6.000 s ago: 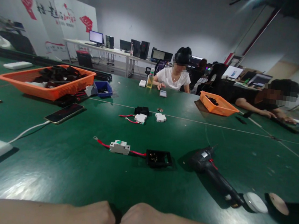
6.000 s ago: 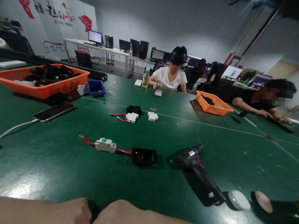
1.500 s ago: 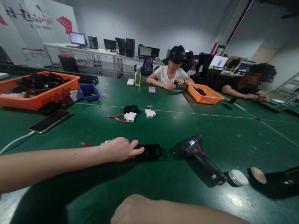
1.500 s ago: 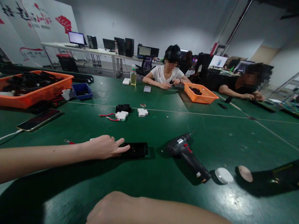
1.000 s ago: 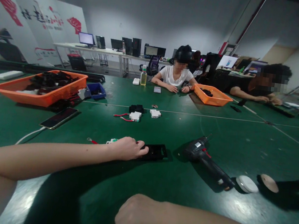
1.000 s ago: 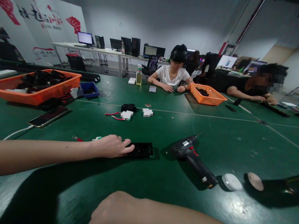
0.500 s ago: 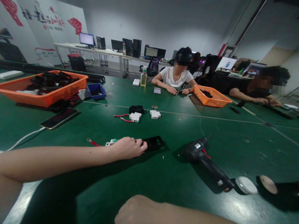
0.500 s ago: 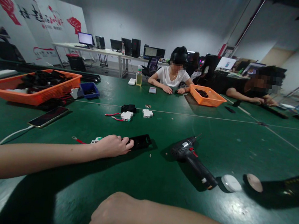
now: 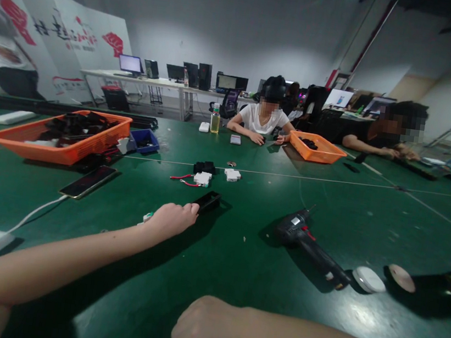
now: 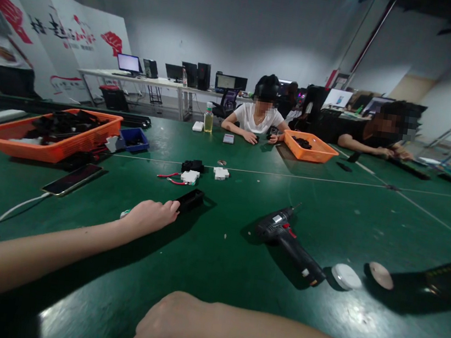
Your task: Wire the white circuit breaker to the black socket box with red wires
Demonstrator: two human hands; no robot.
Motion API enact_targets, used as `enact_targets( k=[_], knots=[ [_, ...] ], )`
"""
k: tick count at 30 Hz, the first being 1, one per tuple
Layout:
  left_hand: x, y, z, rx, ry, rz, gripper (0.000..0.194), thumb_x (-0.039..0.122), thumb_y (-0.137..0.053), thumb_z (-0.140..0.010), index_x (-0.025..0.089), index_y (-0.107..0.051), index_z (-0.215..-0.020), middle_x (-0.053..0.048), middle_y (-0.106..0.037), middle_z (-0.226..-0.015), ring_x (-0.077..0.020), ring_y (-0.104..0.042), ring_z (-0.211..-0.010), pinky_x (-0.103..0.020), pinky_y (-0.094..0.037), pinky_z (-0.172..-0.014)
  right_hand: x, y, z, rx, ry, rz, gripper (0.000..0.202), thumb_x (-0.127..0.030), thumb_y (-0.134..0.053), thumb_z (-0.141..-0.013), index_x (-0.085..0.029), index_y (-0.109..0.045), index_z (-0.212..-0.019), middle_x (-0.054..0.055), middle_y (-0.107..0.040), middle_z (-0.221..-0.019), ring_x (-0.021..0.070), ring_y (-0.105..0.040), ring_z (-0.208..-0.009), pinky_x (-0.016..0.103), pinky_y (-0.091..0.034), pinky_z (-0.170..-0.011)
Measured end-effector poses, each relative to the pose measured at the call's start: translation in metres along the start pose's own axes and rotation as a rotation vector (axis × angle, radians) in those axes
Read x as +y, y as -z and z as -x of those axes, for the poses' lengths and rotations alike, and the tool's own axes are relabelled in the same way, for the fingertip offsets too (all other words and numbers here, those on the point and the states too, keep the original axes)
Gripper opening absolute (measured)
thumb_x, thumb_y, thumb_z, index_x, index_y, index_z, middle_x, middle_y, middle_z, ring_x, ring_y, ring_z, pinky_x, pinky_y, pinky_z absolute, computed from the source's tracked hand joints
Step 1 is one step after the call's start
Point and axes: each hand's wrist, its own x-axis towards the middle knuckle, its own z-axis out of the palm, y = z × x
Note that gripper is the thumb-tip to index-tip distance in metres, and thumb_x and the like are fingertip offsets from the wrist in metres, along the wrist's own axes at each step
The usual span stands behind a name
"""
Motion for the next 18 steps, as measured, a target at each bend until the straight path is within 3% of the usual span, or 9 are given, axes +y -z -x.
enact_targets(
  k=[10, 18],
  knots=[
    [-0.053, 0.006, 0.038, -0.158, 0.341, -0.053, 0.046, 0.042, -0.021, -0.101, 0.013, -0.054, -0.112, -0.017, -0.071, -0.082, -0.0357, -0.072, -0.071, -0.043, -0.055, -0.059, 0.0, -0.002, -0.001, -0.005, -0.02, 0.015, 0.039, -0.037, -0.057, -0.094, -0.02, -0.059, -0.06, -0.004, -0.058, -0.06, 0.0102, -0.054, -0.064, 0.023, -0.033, -0.051],
    [-0.107, -0.016, 0.046, -0.207, 0.498, 0.128, 0.051, 0.049, -0.019, -0.098, 0.014, -0.053, -0.113, -0.017, -0.072, -0.084, -0.0343, -0.072, -0.076, -0.042, -0.054, -0.065, 0.0, 0.001, 0.0, -0.044, -0.022, 0.029, 0.038, -0.037, -0.052, -0.098, -0.019, -0.061, -0.066, -0.004, -0.059, -0.064, 0.0095, -0.055, -0.067, 0.022, -0.034, -0.052]
  ],
)
